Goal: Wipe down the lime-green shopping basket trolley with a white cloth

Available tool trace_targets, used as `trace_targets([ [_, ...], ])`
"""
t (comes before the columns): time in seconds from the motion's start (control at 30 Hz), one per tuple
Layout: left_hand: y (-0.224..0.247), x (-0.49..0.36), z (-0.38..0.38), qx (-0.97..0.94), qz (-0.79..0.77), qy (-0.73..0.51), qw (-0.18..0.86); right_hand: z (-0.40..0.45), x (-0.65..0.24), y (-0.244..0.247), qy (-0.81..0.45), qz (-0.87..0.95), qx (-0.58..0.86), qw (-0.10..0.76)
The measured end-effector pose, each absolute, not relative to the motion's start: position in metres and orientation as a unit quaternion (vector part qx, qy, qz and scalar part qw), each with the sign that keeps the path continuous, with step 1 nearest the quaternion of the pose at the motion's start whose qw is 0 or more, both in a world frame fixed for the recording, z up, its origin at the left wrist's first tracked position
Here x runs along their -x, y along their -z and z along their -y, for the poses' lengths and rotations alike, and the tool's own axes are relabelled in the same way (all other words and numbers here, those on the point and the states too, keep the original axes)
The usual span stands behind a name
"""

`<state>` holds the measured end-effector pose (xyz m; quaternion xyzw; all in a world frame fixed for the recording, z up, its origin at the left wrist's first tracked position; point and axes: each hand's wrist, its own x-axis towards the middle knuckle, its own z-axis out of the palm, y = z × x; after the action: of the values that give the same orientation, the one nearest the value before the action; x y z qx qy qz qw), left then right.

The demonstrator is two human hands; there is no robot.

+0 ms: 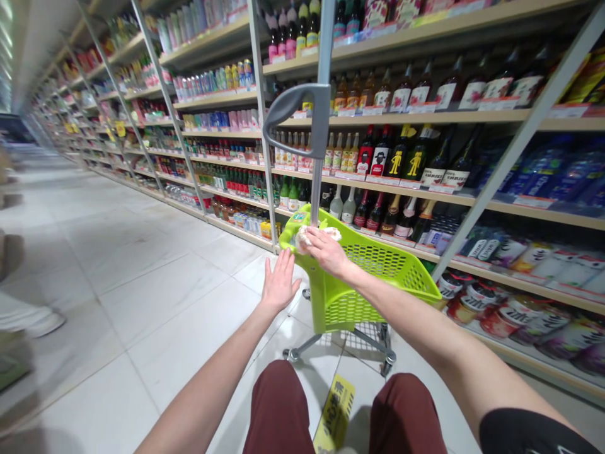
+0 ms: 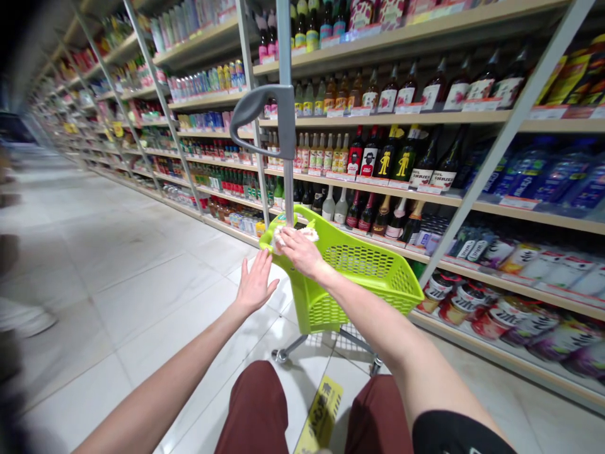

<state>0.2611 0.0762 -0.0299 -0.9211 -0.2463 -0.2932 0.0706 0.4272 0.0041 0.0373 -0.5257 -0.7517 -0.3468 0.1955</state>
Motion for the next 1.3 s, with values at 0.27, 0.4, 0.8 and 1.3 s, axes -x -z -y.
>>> trace_targets([
  [0.27,0.070,-0.246,-0.063,0.931,0.251,0.250,0.084,0.014,-0.422,0.066,0.302,0.786,0.527,0.120],
  [0.4,0.087,-0.245,-0.055,0.939,0.247,0.227,0.072,0.029,-0.418,0.114,0.243,0.803,0.543,0.022],
  [0.8,0.096,-0.242,-0.072,0.921,0.326,0.211,0.019,0.003,-0.411,0.083,0.255,0.793,0.542,0.107],
  [1.3,0.101,-0.281,-0.009,0.433,0.233,0.140,-0.859,0.045,-0.369,0.107,0.005,0.398,0.718,0.571],
])
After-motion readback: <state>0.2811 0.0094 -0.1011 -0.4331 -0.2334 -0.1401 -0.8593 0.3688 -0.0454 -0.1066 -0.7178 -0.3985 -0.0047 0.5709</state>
